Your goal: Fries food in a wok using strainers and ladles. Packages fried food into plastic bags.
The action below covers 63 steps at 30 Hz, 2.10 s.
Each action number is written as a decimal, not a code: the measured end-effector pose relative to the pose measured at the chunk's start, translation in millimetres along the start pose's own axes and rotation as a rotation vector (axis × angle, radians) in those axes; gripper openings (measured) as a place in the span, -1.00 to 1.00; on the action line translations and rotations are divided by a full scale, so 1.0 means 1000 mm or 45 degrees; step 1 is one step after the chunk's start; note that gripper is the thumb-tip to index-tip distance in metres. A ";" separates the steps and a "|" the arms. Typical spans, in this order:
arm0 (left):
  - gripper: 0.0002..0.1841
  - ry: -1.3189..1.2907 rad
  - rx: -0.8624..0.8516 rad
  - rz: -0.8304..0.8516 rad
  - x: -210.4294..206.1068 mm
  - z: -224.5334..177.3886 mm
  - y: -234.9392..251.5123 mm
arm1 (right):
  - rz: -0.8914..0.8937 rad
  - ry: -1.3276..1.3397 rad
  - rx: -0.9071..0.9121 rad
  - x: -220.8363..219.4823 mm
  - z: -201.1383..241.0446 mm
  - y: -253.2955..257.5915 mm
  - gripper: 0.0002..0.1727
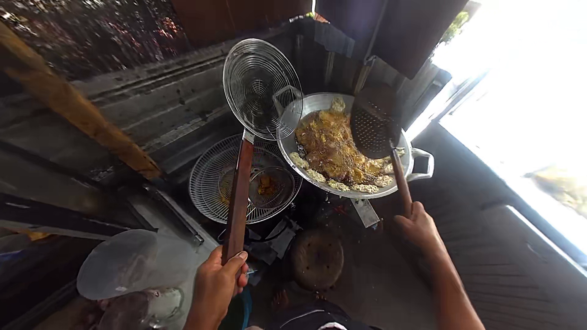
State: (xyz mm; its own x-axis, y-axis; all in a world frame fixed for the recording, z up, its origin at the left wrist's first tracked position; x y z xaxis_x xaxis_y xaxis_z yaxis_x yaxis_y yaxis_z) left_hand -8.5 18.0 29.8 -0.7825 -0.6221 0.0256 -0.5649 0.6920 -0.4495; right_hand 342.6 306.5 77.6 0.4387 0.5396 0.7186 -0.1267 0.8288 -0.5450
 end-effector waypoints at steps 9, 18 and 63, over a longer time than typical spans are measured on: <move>-0.86 0.093 0.023 0.072 -0.015 -0.005 0.017 | 0.103 0.015 -0.161 -0.003 0.004 0.078 -0.43; -0.82 0.269 0.071 0.121 -0.021 -0.008 0.027 | -0.025 -0.061 -0.154 0.022 0.004 0.029 -0.45; -0.87 0.469 0.170 0.302 -0.077 -0.001 0.023 | 0.202 0.262 -0.046 -0.043 -0.026 0.023 -0.62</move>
State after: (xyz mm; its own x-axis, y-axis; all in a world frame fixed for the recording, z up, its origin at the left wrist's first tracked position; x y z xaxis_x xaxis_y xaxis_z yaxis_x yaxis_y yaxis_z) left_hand 38.7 82.2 18.8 -0.9407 -0.2639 0.2132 -0.3392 0.7310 -0.5921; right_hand 343.7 298.7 23.2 0.5882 0.6177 0.5220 -0.1782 0.7286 -0.6613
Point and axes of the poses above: each hand's wrist, its own y-axis towards the middle knuckle, its own x-axis out of the back of the hand, z = x × y, the point moved 9 cm from there along y, towards the middle knuckle, and after that the axes turned 14 degrees about z, right-handed, at the moved point
